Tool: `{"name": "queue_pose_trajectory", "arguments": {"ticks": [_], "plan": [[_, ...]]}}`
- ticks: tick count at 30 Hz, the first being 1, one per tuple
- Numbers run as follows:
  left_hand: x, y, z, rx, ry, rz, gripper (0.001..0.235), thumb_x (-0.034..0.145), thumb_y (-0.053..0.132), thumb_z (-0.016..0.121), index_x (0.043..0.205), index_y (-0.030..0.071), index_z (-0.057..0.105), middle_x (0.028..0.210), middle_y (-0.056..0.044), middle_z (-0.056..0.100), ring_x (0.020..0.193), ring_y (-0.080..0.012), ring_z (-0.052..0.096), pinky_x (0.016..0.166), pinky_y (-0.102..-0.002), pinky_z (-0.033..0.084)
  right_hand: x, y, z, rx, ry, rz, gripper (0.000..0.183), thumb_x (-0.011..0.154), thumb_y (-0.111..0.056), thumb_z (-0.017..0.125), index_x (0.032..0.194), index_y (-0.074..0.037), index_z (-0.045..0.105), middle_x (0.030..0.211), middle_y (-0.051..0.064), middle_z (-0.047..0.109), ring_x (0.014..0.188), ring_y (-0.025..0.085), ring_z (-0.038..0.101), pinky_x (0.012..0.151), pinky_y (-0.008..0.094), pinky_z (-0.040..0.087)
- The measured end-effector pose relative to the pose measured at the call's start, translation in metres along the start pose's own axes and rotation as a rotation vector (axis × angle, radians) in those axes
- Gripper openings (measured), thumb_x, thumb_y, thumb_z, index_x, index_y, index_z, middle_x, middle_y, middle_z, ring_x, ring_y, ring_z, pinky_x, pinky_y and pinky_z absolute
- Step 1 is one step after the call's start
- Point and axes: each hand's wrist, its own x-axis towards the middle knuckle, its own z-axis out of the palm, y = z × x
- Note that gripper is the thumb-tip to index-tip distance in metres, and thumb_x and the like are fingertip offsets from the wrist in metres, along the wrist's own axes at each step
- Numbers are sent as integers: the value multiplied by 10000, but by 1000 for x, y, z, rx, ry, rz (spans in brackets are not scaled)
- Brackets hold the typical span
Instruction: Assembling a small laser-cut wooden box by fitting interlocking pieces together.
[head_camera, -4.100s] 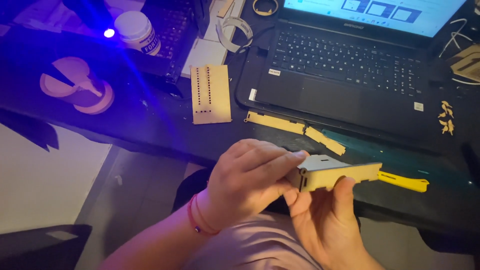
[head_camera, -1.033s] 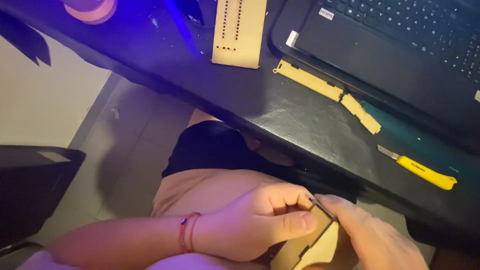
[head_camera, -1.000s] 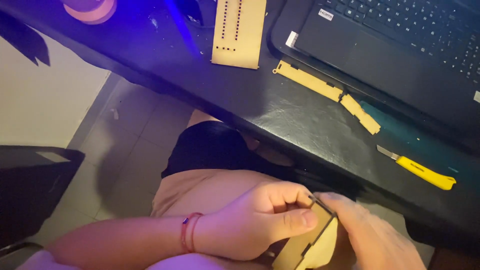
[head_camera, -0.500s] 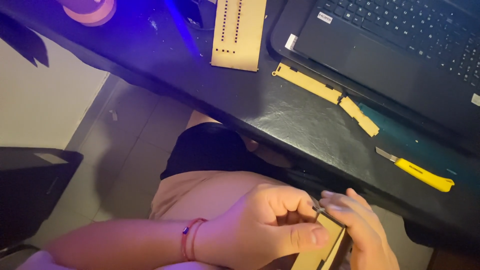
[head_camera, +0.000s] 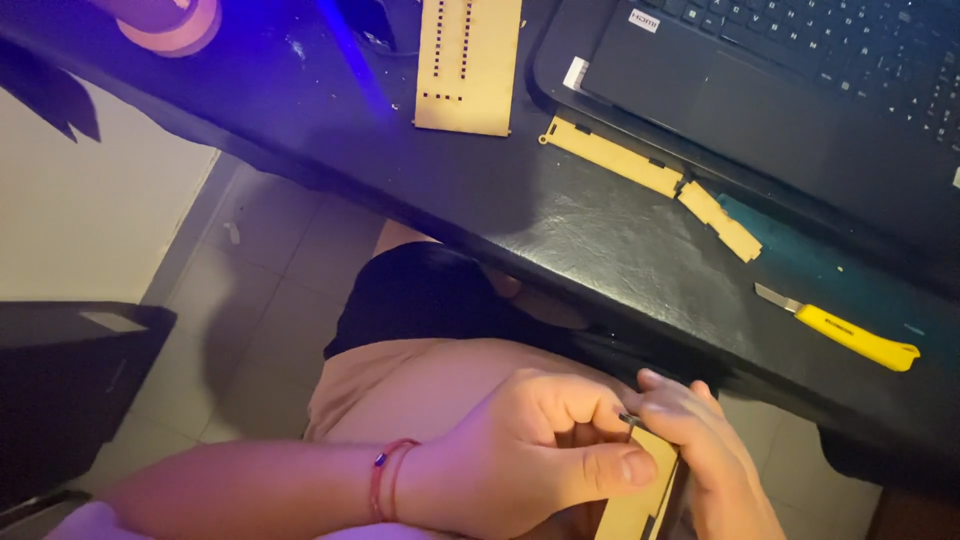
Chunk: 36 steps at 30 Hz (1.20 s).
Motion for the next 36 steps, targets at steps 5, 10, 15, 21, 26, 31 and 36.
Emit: {"name": "queue_pose_trajectory", "arguments": {"ticks": [5,10,15,21,26,31,36], "plan": [[4,5,-3,128,-16,144,80,951,148,631,898,90,646,815,40,620,767,-42,544,699,-231,478,-6,58,-8,136,-53,-67,540,945,-522,370,1159,-76,588,1251,135,677,1292,304,638,1237,489,356],[9,9,-18,323,14,617,338,1031,340,461,1218,93,596,1041,-77,660,928,-152,638,835,-286,522,20,47,-22,251,97,-128,750,676,-678,615,1146,-96,578,1245,152,669,1305,339,660,1297,497,346],[16,14,-17,546,73,858,420,1006,341,551,1292,40,482,1213,-125,558,1039,-229,593,927,-339,535,60,18,-16,-167,280,-275,1047,467,-589,892,1256,-31,488,1311,173,575,1278,331,570,1203,498,389],[29,56,-9,433,109,308,169,976,144,534,986,102,697,810,83,545,772,-66,475,711,-230,413,87,0,-9,-428,300,-383,632,751,-222,745,1253,53,480,1239,251,549,1158,434,562,1119,604,405],[31,56,-2,487,182,273,57,896,153,616,851,145,581,711,82,395,682,-76,358,612,-245,319,90,-6,-5,-496,263,-319,518,853,-250,644,1279,10,505,1228,199,538,1169,390,540,1135,618,373],[35,54,1,438,251,258,237,899,179,602,697,149,480,649,73,361,653,-84,334,592,-258,288,92,1,0,-491,306,-347,539,819,-284,708,1235,-2,512,1190,195,571,1129,393,568,1095,608,402],[38,52,-1,442,262,188,156,898,176,607,750,135,580,670,66,416,677,-95,372,615,-255,326,91,2,1,-493,294,-299,567,786,-261,689,1266,-37,486,1218,146,554,1194,361,548,1130,627,336]]}}
